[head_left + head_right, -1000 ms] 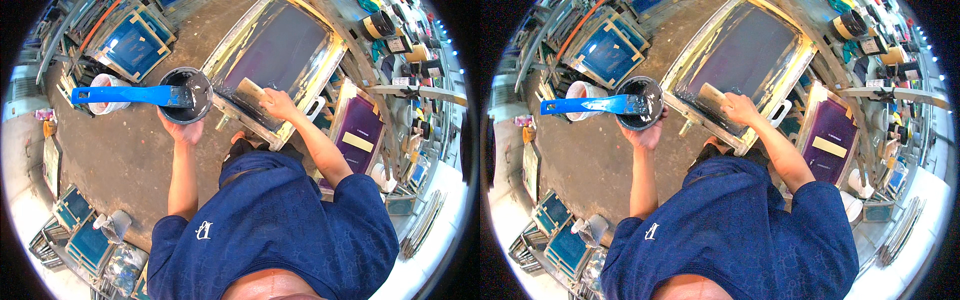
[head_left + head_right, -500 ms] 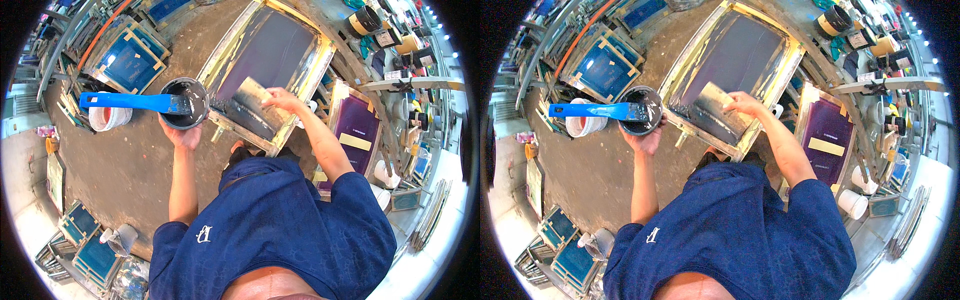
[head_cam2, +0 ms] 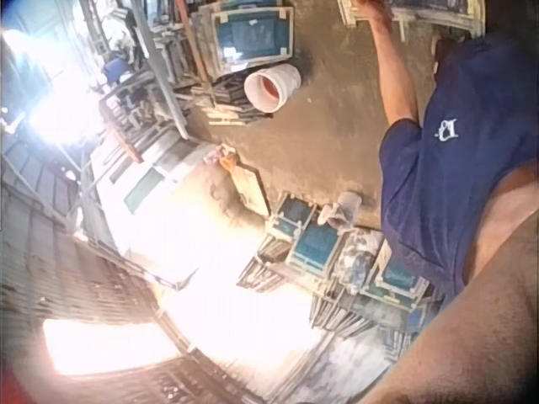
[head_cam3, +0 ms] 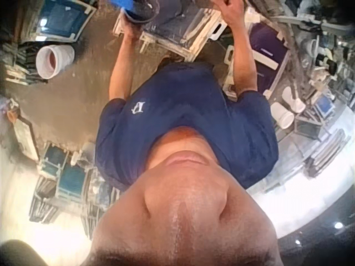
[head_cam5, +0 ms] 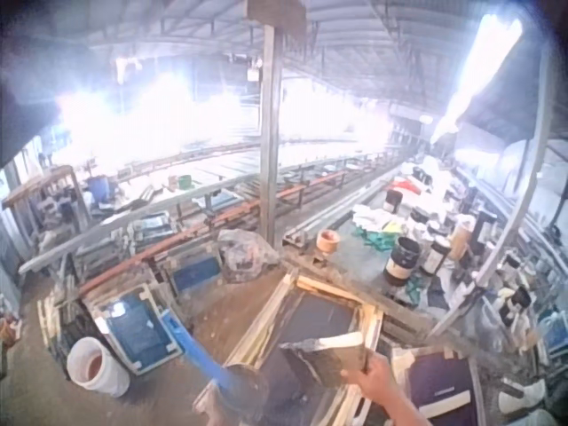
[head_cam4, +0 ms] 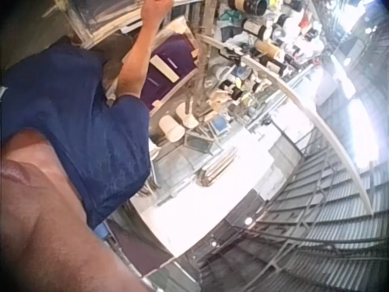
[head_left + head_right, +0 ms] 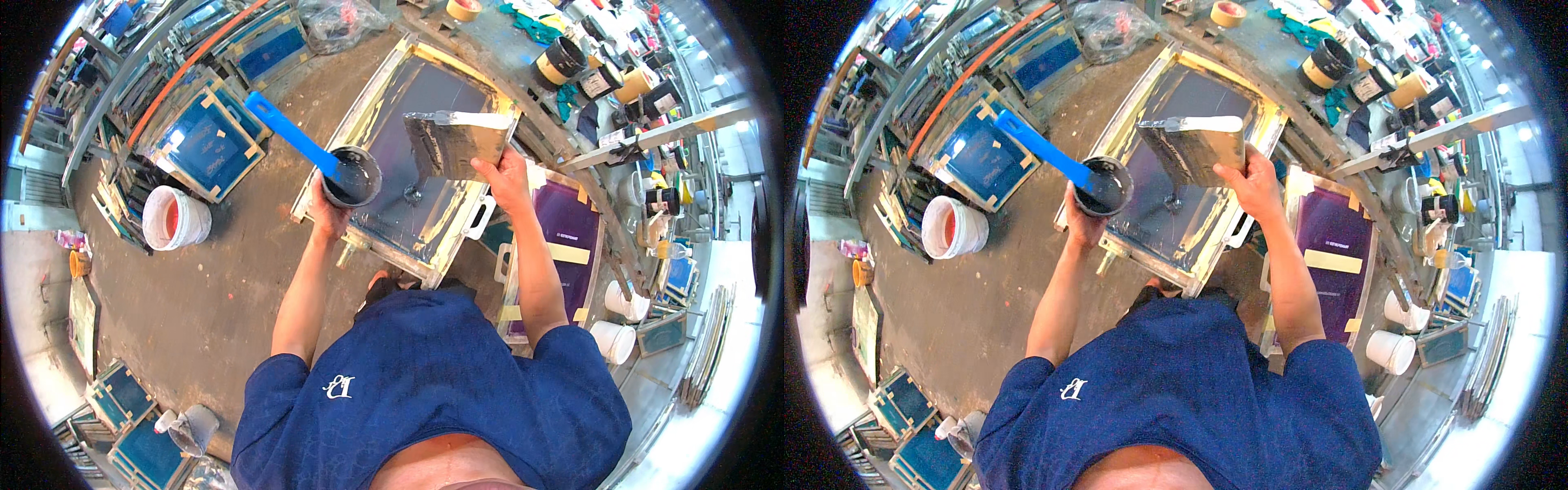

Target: The person pours dark ink onto a screen printing frame and spreads it evenly with a brush. They then add a liquid from a bottle, put on a glove, and wipe the screen surface with a cloth before using a squeegee to smooth the ink.

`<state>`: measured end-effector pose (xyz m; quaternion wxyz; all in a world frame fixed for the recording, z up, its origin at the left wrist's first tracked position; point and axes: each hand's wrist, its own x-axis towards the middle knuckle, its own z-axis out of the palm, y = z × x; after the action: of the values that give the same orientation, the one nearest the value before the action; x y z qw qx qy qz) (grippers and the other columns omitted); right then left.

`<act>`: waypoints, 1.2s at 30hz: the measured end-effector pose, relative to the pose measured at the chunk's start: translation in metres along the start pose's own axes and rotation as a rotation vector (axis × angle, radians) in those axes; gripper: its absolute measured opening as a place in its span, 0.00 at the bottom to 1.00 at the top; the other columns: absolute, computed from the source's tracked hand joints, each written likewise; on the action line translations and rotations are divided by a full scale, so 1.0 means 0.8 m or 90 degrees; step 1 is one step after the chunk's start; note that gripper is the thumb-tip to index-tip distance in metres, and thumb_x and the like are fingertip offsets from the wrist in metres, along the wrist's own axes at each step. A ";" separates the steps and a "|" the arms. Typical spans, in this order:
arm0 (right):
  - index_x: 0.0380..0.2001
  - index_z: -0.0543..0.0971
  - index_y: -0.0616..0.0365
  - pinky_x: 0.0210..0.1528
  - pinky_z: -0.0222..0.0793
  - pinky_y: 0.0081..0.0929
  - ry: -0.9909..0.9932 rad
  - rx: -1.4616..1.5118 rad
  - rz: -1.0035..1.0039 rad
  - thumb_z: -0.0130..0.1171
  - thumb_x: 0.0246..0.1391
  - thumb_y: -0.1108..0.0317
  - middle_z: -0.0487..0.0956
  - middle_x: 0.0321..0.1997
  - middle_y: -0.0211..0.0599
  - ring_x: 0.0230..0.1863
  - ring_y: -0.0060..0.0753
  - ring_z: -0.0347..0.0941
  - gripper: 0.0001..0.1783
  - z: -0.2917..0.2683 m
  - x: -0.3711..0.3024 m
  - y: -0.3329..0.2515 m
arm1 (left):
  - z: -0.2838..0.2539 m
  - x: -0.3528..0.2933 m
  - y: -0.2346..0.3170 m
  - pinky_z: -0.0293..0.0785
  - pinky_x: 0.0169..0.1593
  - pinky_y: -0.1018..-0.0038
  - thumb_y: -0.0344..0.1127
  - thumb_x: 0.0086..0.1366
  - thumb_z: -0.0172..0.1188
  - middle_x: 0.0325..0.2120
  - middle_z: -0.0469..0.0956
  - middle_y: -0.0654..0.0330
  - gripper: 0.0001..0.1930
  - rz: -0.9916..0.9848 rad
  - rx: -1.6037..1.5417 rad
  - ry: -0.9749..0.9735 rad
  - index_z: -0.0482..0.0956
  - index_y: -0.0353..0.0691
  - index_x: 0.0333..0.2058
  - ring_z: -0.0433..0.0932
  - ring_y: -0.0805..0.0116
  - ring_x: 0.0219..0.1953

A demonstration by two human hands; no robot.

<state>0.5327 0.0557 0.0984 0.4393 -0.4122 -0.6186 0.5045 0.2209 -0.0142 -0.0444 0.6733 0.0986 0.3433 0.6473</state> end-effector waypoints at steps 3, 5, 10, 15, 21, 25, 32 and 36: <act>0.51 0.74 0.65 0.53 0.68 0.25 0.029 0.001 -0.080 0.66 0.55 0.72 0.80 0.47 0.35 0.48 0.24 0.74 0.21 0.006 -0.004 -0.040 | 0.025 0.014 -0.021 0.75 0.53 0.54 0.69 0.65 0.41 0.56 0.74 0.63 0.34 -0.052 0.030 -0.022 0.68 0.54 0.60 0.75 0.60 0.55; 0.50 0.75 0.65 0.53 0.68 0.25 0.047 0.014 -0.144 0.66 0.55 0.73 0.80 0.47 0.35 0.48 0.24 0.74 0.20 0.015 -0.008 -0.054 | 0.050 0.018 -0.038 0.75 0.53 0.54 0.69 0.65 0.41 0.57 0.73 0.63 0.35 -0.064 0.020 -0.045 0.68 0.54 0.61 0.75 0.60 0.56; 0.48 0.76 0.65 0.50 0.68 0.25 0.077 0.011 -0.225 0.66 0.55 0.73 0.80 0.46 0.36 0.46 0.25 0.74 0.18 0.032 -0.019 -0.069 | 0.096 0.014 -0.060 0.70 0.55 0.50 0.73 0.62 0.39 0.59 0.71 0.61 0.39 -0.083 -0.034 -0.124 0.66 0.55 0.63 0.72 0.57 0.58; 0.47 0.77 0.64 0.50 0.71 0.27 0.106 -0.005 -0.240 0.67 0.53 0.75 0.81 0.46 0.38 0.47 0.28 0.76 0.18 0.028 -0.030 -0.048 | 0.129 -0.007 -0.051 0.71 0.53 0.53 0.77 0.60 0.40 0.60 0.71 0.61 0.42 -0.086 -0.100 -0.125 0.65 0.54 0.63 0.72 0.56 0.58; 0.47 0.75 0.64 0.54 0.72 0.32 0.126 -0.022 -0.317 0.65 0.52 0.80 0.81 0.46 0.45 0.50 0.36 0.77 0.18 0.042 -0.030 -0.049 | 0.127 -0.011 -0.037 0.73 0.53 0.53 0.79 0.58 0.41 0.59 0.71 0.57 0.45 -0.069 -0.156 -0.143 0.65 0.51 0.63 0.73 0.53 0.57; 0.45 0.75 0.62 0.54 0.73 0.35 0.094 -0.132 -0.422 0.62 0.50 0.84 0.80 0.46 0.48 0.51 0.42 0.78 0.18 0.054 -0.023 -0.059 | 0.133 -0.013 -0.028 0.76 0.51 0.53 0.79 0.58 0.41 0.58 0.71 0.55 0.46 -0.063 -0.178 -0.144 0.65 0.48 0.62 0.74 0.51 0.54; 0.45 0.75 0.60 0.56 0.70 0.36 0.049 -0.172 -0.408 0.60 0.52 0.84 0.80 0.48 0.49 0.52 0.43 0.77 0.17 0.052 -0.010 -0.022 | 0.144 -0.036 -0.002 0.76 0.52 0.52 0.79 0.58 0.41 0.58 0.71 0.55 0.46 -0.047 -0.171 -0.132 0.65 0.49 0.62 0.75 0.53 0.54; 0.44 0.76 0.60 0.57 0.70 0.37 0.040 -0.289 -0.437 0.56 0.59 0.74 0.80 0.47 0.48 0.53 0.43 0.76 0.10 0.038 0.008 0.006 | 0.139 -0.053 0.026 0.76 0.53 0.52 0.79 0.57 0.41 0.60 0.69 0.55 0.46 -0.023 -0.146 -0.146 0.63 0.50 0.64 0.75 0.53 0.55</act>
<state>0.5024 0.0542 0.0914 0.4987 -0.2831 -0.8021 0.1669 0.2732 -0.0166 0.0645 0.7266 0.0878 0.1898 0.6544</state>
